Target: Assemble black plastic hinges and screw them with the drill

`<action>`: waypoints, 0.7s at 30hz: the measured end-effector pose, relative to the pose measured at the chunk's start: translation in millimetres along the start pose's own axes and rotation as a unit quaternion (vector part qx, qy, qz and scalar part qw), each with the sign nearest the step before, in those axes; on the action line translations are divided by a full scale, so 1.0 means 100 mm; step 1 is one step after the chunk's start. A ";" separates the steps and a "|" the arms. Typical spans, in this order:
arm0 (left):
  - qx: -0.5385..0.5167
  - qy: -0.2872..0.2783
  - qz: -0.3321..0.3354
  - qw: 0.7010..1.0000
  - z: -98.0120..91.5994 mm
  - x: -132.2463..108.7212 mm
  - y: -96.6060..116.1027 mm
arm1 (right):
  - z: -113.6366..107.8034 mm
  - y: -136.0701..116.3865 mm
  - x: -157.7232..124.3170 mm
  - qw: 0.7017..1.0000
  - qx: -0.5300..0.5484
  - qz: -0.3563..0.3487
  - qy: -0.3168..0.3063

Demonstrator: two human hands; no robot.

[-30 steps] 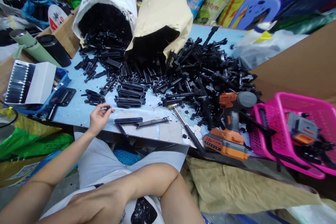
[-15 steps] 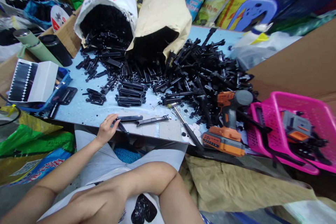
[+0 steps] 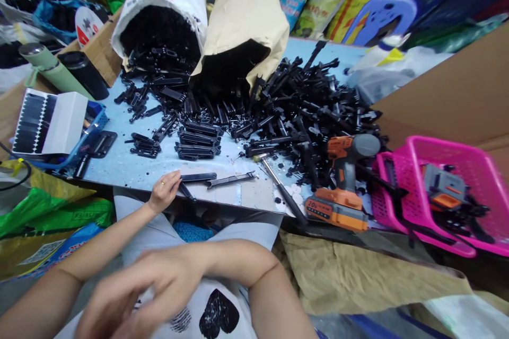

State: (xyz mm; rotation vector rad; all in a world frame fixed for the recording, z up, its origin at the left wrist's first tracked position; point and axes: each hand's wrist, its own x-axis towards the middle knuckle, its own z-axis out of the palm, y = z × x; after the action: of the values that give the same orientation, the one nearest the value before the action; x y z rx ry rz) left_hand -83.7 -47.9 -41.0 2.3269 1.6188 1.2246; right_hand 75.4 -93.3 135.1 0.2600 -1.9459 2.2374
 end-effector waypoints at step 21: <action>0.003 0.051 0.021 0.998 0.17 0.08 -0.08 | -1.82 0.43 -1.50 0.707 -0.549 0.302 0.329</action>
State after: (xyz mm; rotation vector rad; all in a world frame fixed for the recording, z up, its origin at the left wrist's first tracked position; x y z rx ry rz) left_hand -78.4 -31.5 -51.7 2.3486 1.6135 1.3709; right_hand 206.3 79.5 33.0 -1.2667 -2.5815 0.6680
